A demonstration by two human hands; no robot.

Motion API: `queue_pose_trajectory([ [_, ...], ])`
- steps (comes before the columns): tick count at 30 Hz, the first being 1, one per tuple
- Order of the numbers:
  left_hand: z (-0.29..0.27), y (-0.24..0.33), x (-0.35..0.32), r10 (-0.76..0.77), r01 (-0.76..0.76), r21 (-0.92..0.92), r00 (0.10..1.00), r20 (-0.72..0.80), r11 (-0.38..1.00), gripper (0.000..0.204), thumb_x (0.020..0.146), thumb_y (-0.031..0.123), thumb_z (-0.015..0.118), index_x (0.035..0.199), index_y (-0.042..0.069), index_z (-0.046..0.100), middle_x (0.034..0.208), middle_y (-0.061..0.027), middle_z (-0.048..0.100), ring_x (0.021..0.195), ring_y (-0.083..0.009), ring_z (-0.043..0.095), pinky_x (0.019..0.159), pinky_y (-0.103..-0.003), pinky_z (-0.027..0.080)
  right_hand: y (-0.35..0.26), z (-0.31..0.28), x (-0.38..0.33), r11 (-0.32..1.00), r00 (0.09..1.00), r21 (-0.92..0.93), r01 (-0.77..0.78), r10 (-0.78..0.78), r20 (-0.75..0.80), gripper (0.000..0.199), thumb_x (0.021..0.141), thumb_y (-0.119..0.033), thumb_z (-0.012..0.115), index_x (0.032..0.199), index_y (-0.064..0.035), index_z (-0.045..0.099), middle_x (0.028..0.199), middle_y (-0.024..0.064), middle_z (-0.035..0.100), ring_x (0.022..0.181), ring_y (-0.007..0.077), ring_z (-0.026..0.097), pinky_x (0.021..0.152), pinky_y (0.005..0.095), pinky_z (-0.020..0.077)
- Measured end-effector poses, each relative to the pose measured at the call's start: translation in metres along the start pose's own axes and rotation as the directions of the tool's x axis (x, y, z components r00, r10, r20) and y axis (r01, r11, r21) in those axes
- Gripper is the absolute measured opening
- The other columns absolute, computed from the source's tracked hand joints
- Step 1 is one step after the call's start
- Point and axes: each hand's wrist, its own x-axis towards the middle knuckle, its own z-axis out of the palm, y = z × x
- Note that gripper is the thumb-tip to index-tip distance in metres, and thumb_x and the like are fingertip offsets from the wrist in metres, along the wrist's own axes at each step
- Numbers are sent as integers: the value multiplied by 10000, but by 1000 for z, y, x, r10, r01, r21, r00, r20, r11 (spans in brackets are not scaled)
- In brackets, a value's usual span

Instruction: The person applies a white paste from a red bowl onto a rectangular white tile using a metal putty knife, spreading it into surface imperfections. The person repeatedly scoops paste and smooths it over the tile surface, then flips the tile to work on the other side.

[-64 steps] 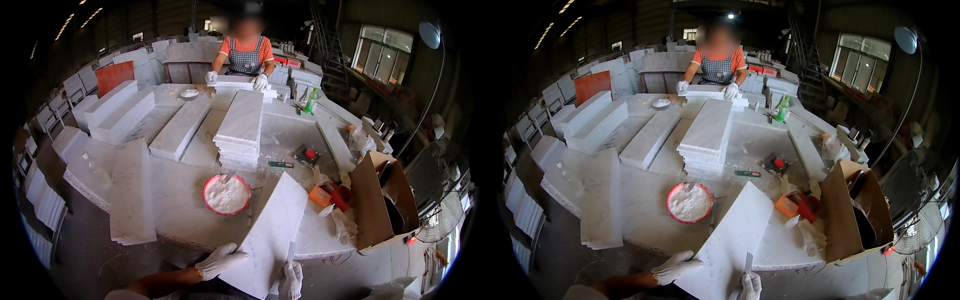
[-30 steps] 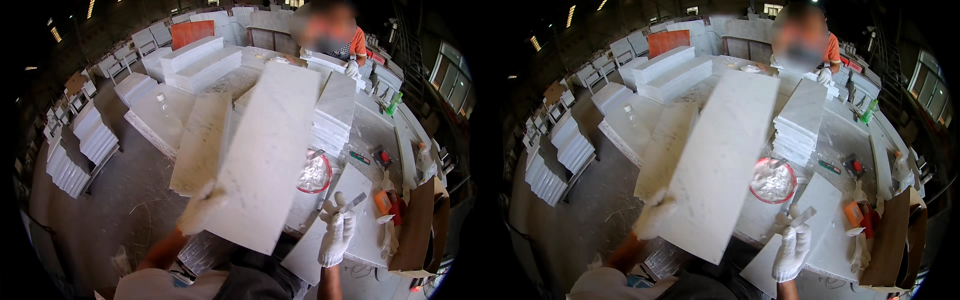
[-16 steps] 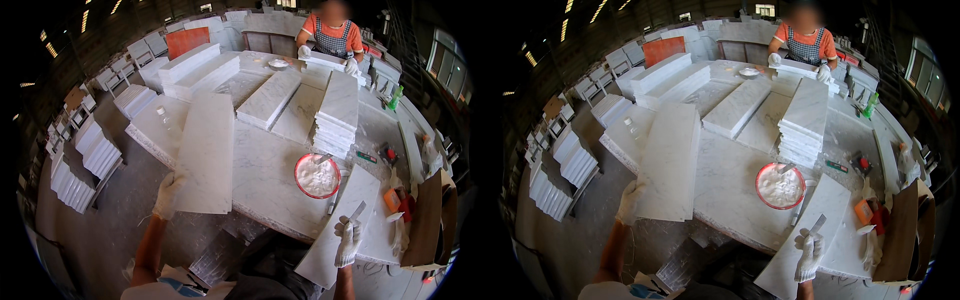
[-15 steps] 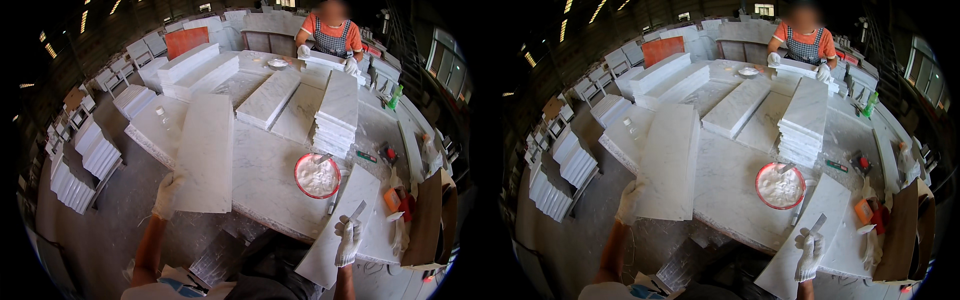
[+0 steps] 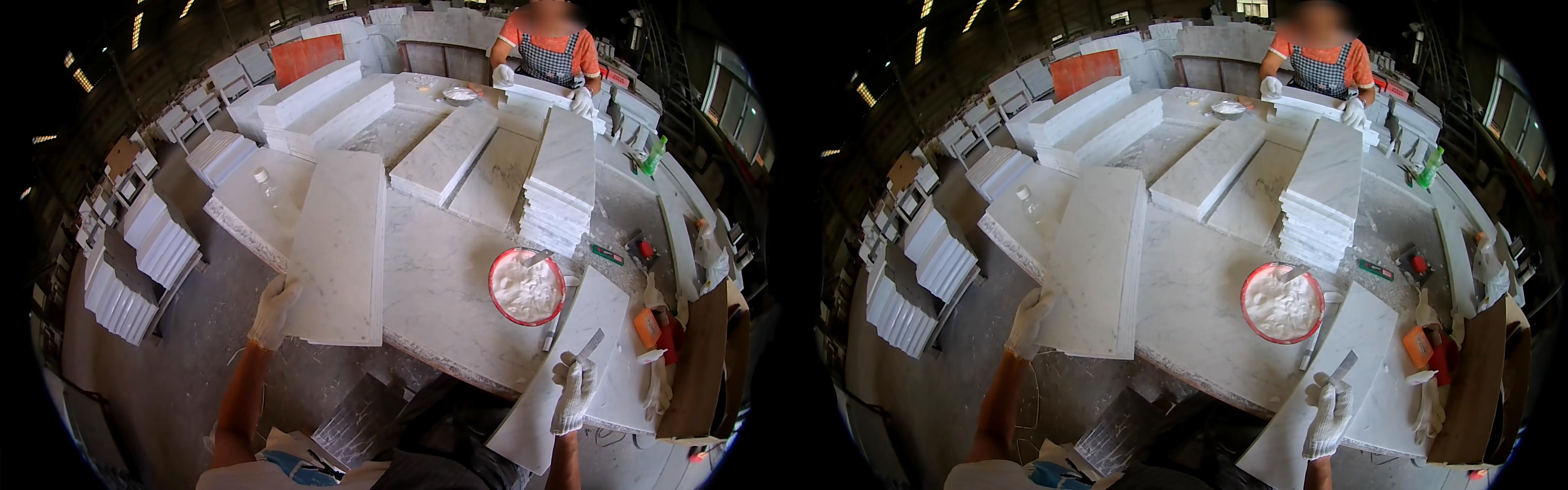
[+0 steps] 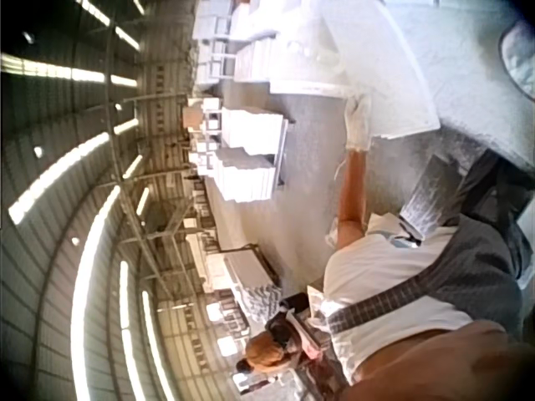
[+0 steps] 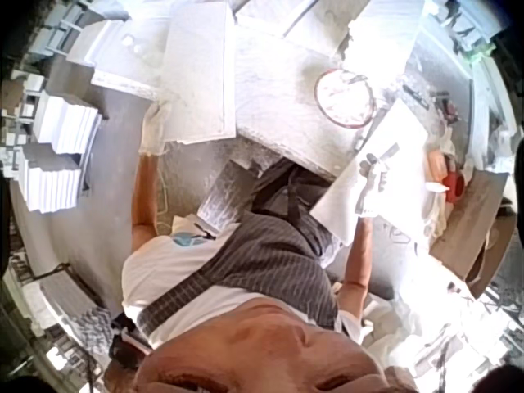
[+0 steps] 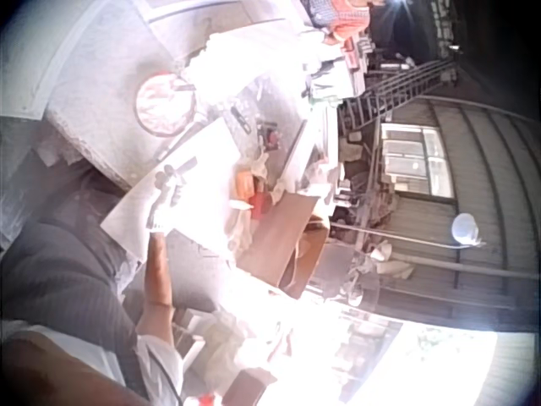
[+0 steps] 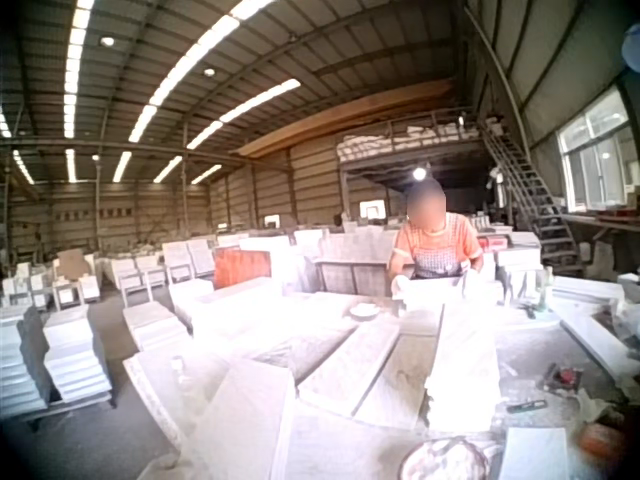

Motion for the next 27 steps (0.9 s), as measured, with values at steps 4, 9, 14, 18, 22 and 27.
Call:
queue_pose_trajectory([
  [4,7,6,-3,-9,10,-36,999,33,999,338,950,181,589,1216,-26,604,1051,-45,651,932,-107,613,822,-280,507,-5,3,-1,999,999,-25,-25,24,-37,343,1044,-303,512,1084,18,628,944,96,671,763,138,605,709,294,492],
  [9,2,6,5,-29,29,89,1000,1,996,305,938,178,597,1172,-14,637,1035,-31,660,924,-111,626,805,-285,520,0,5,-2,999,996,26,-43,45,-81,315,1042,-274,516,1097,10,641,950,82,664,765,137,597,721,302,493],
  [14,7,18,4,50,30,547,990,-130,837,285,918,251,649,1030,-10,676,857,-60,684,785,-140,649,726,-311,528,15,-8,-4,999,999,28,-20,21,-50,341,1038,-322,540,1121,6,583,993,90,664,768,116,593,671,261,471],
  [18,17,22,-3,299,27,926,943,-149,376,342,886,323,692,957,-10,671,803,-140,691,724,-247,672,710,-344,531,21,-22,-7,998,999,60,0,2,-38,330,1033,-316,554,1109,4,584,993,89,661,761,124,590,670,266,472],
  [22,33,76,-11,542,-130,960,840,-26,246,296,884,335,672,946,45,681,876,-171,699,803,-315,681,712,-397,529,21,-26,-8,995,998,84,-46,49,-29,274,1033,-282,555,1104,-19,585,1001,84,661,767,124,588,688,275,477],
  [27,173,129,-39,703,-897,416,202,682,-146,120,894,202,633,950,110,683,797,-122,659,756,-289,652,697,-421,523,30,-32,-11,997,997,42,-63,65,-43,254,1029,-269,566,1107,-29,590,1016,73,667,807,122,597,735,293,492],
])
